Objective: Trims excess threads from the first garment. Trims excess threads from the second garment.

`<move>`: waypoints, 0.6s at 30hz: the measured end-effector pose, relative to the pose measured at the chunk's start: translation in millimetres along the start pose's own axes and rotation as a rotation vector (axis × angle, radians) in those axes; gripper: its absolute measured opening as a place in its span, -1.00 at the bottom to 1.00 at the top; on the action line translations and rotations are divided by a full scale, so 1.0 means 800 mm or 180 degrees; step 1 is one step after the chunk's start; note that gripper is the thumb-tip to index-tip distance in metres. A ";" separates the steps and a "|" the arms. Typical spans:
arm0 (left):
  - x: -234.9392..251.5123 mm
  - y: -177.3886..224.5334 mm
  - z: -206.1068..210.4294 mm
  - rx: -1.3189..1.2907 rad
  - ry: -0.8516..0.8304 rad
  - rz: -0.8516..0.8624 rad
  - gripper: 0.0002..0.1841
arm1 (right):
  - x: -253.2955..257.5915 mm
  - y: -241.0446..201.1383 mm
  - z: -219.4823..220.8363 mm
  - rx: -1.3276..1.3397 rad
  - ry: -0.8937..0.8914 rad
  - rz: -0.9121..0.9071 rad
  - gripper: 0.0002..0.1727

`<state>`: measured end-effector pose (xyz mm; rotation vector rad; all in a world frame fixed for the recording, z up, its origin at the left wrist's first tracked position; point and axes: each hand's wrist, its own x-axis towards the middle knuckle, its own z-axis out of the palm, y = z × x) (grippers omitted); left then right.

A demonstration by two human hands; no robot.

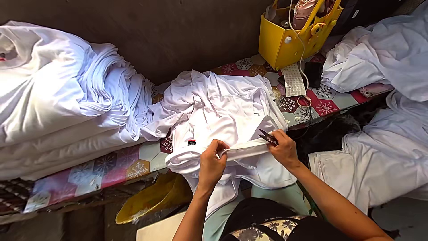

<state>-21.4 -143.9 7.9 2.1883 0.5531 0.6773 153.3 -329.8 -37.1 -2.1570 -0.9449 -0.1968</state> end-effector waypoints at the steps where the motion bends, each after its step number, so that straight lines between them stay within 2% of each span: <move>1: 0.000 -0.007 -0.001 0.0339 0.0261 0.0047 -0.79 | -0.003 0.003 -0.002 -0.0050 0.0048 -0.0079 -0.73; 3: -0.002 -0.018 -0.001 0.0901 0.0468 -0.0415 -0.79 | -0.019 0.004 0.000 0.0002 -0.0049 -0.0093 -0.74; 5: -0.007 -0.025 0.004 0.0658 0.0010 -0.1652 -0.88 | -0.043 0.004 0.011 0.0187 -0.0370 0.0202 -0.75; 6: -0.012 -0.035 0.011 0.0120 -0.0225 -0.2239 -0.79 | -0.054 0.006 0.018 0.0321 -0.0572 0.0446 -0.74; 7: -0.020 -0.041 0.021 -0.0808 -0.0235 -0.2745 -0.66 | -0.063 0.007 0.023 0.0469 -0.0784 0.0721 -0.72; 9: -0.039 -0.037 0.036 -0.2526 0.0069 -0.3463 -0.62 | -0.075 0.009 0.027 0.0735 -0.1088 0.1162 -0.65; 11: -0.055 -0.028 0.047 -0.3343 0.0337 -0.3598 -0.64 | -0.083 0.010 0.022 0.0963 -0.1253 0.1346 -0.45; 14: -0.068 -0.015 0.050 -0.3703 0.0528 -0.3284 -0.54 | -0.091 0.002 0.016 0.1075 -0.0873 0.1093 -0.25; 16: -0.069 -0.009 0.047 -0.3580 0.0513 -0.3108 -0.47 | -0.089 -0.010 0.017 0.1196 -0.0524 0.0706 -0.29; 18: -0.063 -0.007 0.048 -0.3324 0.0558 -0.3056 -0.54 | -0.078 -0.027 0.024 0.1262 -0.0250 0.0234 -0.40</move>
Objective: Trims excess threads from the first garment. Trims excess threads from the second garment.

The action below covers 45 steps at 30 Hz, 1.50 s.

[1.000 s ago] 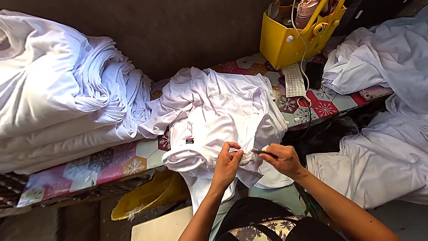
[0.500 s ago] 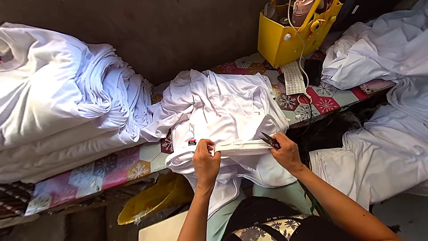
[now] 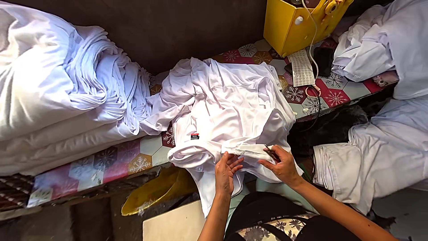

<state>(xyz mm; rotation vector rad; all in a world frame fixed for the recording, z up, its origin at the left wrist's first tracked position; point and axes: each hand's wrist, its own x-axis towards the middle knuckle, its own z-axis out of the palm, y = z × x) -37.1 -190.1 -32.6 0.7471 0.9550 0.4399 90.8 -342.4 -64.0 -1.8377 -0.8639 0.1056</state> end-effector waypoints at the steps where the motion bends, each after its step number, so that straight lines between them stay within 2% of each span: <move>1: 0.002 0.001 0.002 0.0072 0.0033 0.0080 -0.62 | 0.008 -0.008 0.009 -0.0011 0.0023 -0.0173 -0.44; 3: 0.003 0.001 0.007 0.0168 0.0017 0.0207 -0.72 | 0.025 -0.025 0.028 -0.0126 -0.0064 -0.0316 -0.51; 5: 0.003 -0.001 0.011 0.0210 -0.0003 0.0211 -0.76 | 0.037 -0.033 0.047 -0.0294 -0.0232 -0.0399 -0.69; 7: 0.004 -0.002 0.014 0.0177 0.0053 0.0232 -0.77 | 0.037 -0.031 0.054 -0.0354 -0.0341 -0.0858 -0.85; 9: 0.006 -0.003 0.015 0.0102 0.0123 0.0278 -0.76 | 0.026 -0.031 0.046 -0.0079 -0.0847 -0.1315 -0.88; 11: 0.007 0.000 0.015 -0.0013 0.0129 0.0201 -0.78 | 0.012 -0.033 0.034 0.0256 -0.1439 -0.1282 -0.88; 12: 0.006 0.000 0.014 -0.0047 0.0124 0.0187 -0.78 | 0.007 -0.033 0.030 0.0334 -0.1419 -0.1131 -0.88; 14: 0.000 0.001 0.016 -0.0025 0.0084 0.0238 -0.76 | 0.003 -0.033 0.030 0.0311 -0.0892 -0.0737 -0.82; 16: -0.008 -0.001 0.020 0.0072 0.0027 0.0324 -0.73 | 0.013 -0.033 0.036 -0.0002 -0.0395 -0.0627 -0.68; 17: -0.011 -0.002 0.021 0.0120 -0.0004 0.0366 -0.73 | 0.020 -0.033 0.040 -0.0154 -0.0283 -0.0669 -0.68; 19: -0.012 -0.005 0.019 0.0215 -0.0052 0.0481 -0.74 | 0.031 -0.034 0.046 -0.0227 -0.0280 -0.0692 -0.80; 21: -0.010 -0.007 0.016 0.0302 -0.0056 0.0624 -0.76 | 0.038 -0.044 0.044 0.0161 -0.0625 -0.0135 -0.83; 24: -0.010 -0.007 0.015 0.0404 -0.0001 0.0822 -0.77 | 0.051 -0.058 0.037 0.1513 -0.1172 0.1490 -0.89; 25: -0.010 -0.007 0.015 0.0407 -0.0011 0.0851 -0.79 | 0.052 -0.057 0.038 0.1719 -0.1175 0.1739 -0.91; 30: -0.009 -0.013 0.013 0.0417 -0.0034 0.0840 -0.89 | 0.048 -0.057 0.037 0.1541 -0.1367 0.1720 -0.87; 32: -0.007 -0.015 0.013 0.0382 0.0029 0.0941 -0.86 | 0.056 -0.065 0.028 0.1961 -0.1554 0.2208 -0.86; 34: -0.004 -0.021 0.013 0.0309 0.0045 0.1219 -0.75 | 0.061 -0.072 0.019 0.2281 -0.1638 0.2575 -0.83; 36: -0.001 -0.031 0.010 0.0419 -0.0037 0.1658 -0.70 | 0.059 -0.074 0.017 0.2121 -0.1635 0.2368 -0.88; 39: 0.001 -0.039 -0.001 0.0912 -0.0355 0.2126 -0.83 | 0.050 -0.066 0.019 0.1526 -0.1477 0.1434 -0.90; 41: -0.003 -0.036 -0.003 0.1066 -0.0564 0.1897 -0.80 | 0.042 -0.059 0.023 0.0846 -0.1224 0.0611 -0.81; 45: -0.020 -0.016 0.005 0.0338 -0.0719 0.0837 -0.66 | 0.027 -0.055 0.029 -0.0498 -0.0521 -0.1101 -0.87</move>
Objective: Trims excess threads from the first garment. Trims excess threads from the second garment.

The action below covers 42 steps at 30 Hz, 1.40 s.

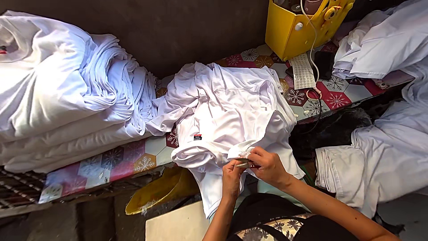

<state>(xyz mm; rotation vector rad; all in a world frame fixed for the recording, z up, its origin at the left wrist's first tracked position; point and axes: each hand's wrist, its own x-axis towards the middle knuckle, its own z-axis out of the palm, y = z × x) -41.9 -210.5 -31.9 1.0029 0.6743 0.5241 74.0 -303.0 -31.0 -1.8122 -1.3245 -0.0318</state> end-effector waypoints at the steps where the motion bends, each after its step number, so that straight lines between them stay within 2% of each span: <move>1: -0.001 0.008 0.004 -0.0162 0.0085 -0.0248 -0.65 | -0.002 0.000 0.002 -0.0225 0.0104 -0.0285 -0.88; 3: 0.000 0.017 0.009 -0.0299 0.0293 -0.0623 -0.70 | -0.007 -0.002 0.005 -0.0405 0.0195 -0.0602 -0.87; 5: 0.001 0.017 0.011 -0.0292 0.0421 -0.0704 -0.77 | -0.016 -0.002 0.008 -0.0226 0.0212 -0.0549 -0.86; 7: 0.001 0.016 0.012 -0.0316 0.0469 -0.0634 -0.80 | -0.025 -0.008 0.001 0.0497 0.0059 0.0168 -0.82; 11: -0.004 0.019 0.015 -0.0449 0.0384 -0.0428 -0.77 | -0.030 -0.016 -0.032 0.2587 -0.0552 0.2292 -0.67; 13: -0.004 0.017 0.015 -0.0553 0.0345 -0.0386 -0.75 | -0.033 -0.016 -0.043 0.3191 -0.0947 0.2910 -0.52; 16: -0.003 0.013 0.015 -0.0608 0.0291 -0.0347 -0.76 | -0.036 -0.019 -0.048 0.3625 -0.1453 0.3359 -0.45; 19: -0.005 0.010 0.015 -0.0558 0.0242 -0.0308 -0.77 | -0.032 -0.018 -0.043 0.3841 -0.1596 0.3580 -0.42; 22: -0.006 0.011 0.014 -0.0468 0.0253 -0.0318 -0.77 | -0.029 -0.011 -0.035 0.4006 -0.1505 0.3750 -0.41; 32: -0.004 0.008 0.006 -0.0136 0.0032 -0.0367 -0.77 | -0.034 0.004 -0.030 0.4782 -0.1552 0.3997 -0.39; 42: -0.003 0.006 -0.005 -0.0001 -0.0052 -0.0237 -0.80 | -0.030 0.007 -0.026 0.4026 -0.1473 0.4050 -0.45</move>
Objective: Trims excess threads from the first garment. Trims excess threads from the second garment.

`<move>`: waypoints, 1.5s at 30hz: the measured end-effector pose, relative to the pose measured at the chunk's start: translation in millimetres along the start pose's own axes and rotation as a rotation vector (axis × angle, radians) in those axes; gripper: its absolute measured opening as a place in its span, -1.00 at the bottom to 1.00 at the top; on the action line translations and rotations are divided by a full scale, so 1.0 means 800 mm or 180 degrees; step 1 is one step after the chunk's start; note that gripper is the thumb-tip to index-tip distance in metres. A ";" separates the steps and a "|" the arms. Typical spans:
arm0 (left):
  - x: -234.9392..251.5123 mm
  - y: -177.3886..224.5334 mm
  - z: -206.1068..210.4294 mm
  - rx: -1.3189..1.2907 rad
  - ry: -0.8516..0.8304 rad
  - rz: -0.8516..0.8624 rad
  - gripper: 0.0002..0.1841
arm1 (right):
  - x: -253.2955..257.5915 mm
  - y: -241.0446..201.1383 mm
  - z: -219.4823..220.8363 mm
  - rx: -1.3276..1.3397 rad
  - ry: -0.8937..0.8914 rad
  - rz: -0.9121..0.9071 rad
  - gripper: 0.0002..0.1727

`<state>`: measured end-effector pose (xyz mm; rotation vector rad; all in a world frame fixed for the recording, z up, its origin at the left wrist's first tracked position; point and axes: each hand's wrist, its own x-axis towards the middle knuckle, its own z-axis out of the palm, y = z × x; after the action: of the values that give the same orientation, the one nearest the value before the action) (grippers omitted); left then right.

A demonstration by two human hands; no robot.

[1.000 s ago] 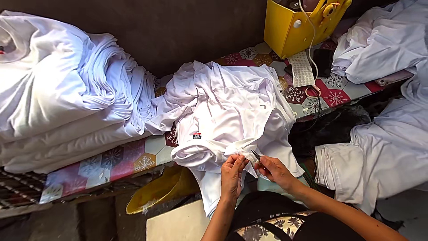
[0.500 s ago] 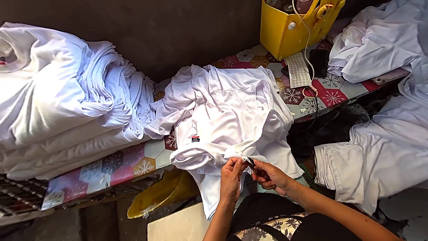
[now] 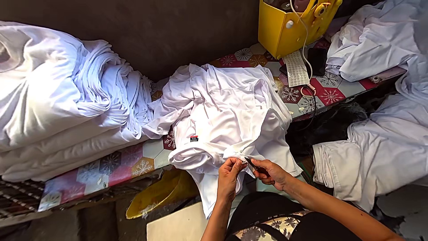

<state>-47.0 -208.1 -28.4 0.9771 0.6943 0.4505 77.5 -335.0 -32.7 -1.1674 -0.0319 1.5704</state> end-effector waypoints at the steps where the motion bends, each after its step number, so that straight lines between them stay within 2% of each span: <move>1: -0.001 0.000 0.000 -0.0021 0.0013 -0.0001 -0.80 | -0.001 0.000 0.000 -0.0038 0.0014 -0.0002 -0.46; 9: -0.006 -0.001 -0.010 0.0588 -0.0095 0.0502 -0.89 | -0.007 -0.014 0.002 -0.0515 -0.0318 0.0060 -0.44; 17: -0.010 -0.006 -0.014 0.0997 -0.0126 0.0691 -0.90 | 0.005 -0.024 0.009 -0.0240 -0.0449 0.0379 -0.43; 21: -0.007 -0.009 -0.016 0.1040 -0.0197 0.0705 -0.91 | 0.009 -0.015 0.015 -0.0052 -0.0241 0.0377 -0.45; 25: -0.007 -0.006 -0.015 0.0734 -0.0144 0.0541 -0.88 | 0.004 -0.015 0.015 -0.0096 -0.0258 0.0268 -0.44; 31: -0.015 0.019 -0.013 0.0028 -0.0031 -0.0118 -0.80 | -0.017 -0.007 -0.007 -0.0316 -0.0542 0.0027 -0.44; 33: -0.016 0.026 -0.012 -0.0258 0.0000 -0.0350 -0.78 | -0.019 -0.001 -0.011 -0.0547 -0.0469 -0.0202 -0.45; 34: -0.016 0.029 -0.011 -0.0372 0.0036 -0.0432 -0.77 | -0.018 0.004 -0.011 -0.0708 -0.0291 -0.0514 -0.49; 36: -0.017 0.031 -0.012 -0.0468 0.0049 -0.0529 -0.76 | -0.008 0.017 -0.006 -0.1270 0.0402 -0.1497 -0.76; 37: -0.017 0.032 -0.012 -0.0475 0.0045 -0.0553 -0.76 | 0.000 0.022 -0.005 -0.1683 0.0761 -0.1935 -0.67; 38: -0.018 0.031 -0.012 -0.0467 0.0039 -0.0560 -0.77 | 0.009 0.023 -0.003 -0.2070 0.0996 -0.2185 -0.44; 39: -0.019 0.031 -0.012 -0.0431 0.0034 -0.0536 -0.77 | 0.017 0.022 -0.001 -0.2332 0.1069 -0.2230 -0.37; 42: -0.022 0.039 -0.023 0.0087 0.0071 -0.0224 -0.76 | 0.029 0.018 0.011 -0.2345 0.0929 -0.2069 -0.76; 45: -0.023 0.062 -0.062 0.0928 0.0411 0.0229 -0.78 | 0.027 0.012 0.013 -0.2140 0.0860 -0.1966 -0.82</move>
<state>-97.3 -164.9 2.1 1.2583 0.8595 0.4871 65.9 -316.8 -46.4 -1.6743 -0.7193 0.8504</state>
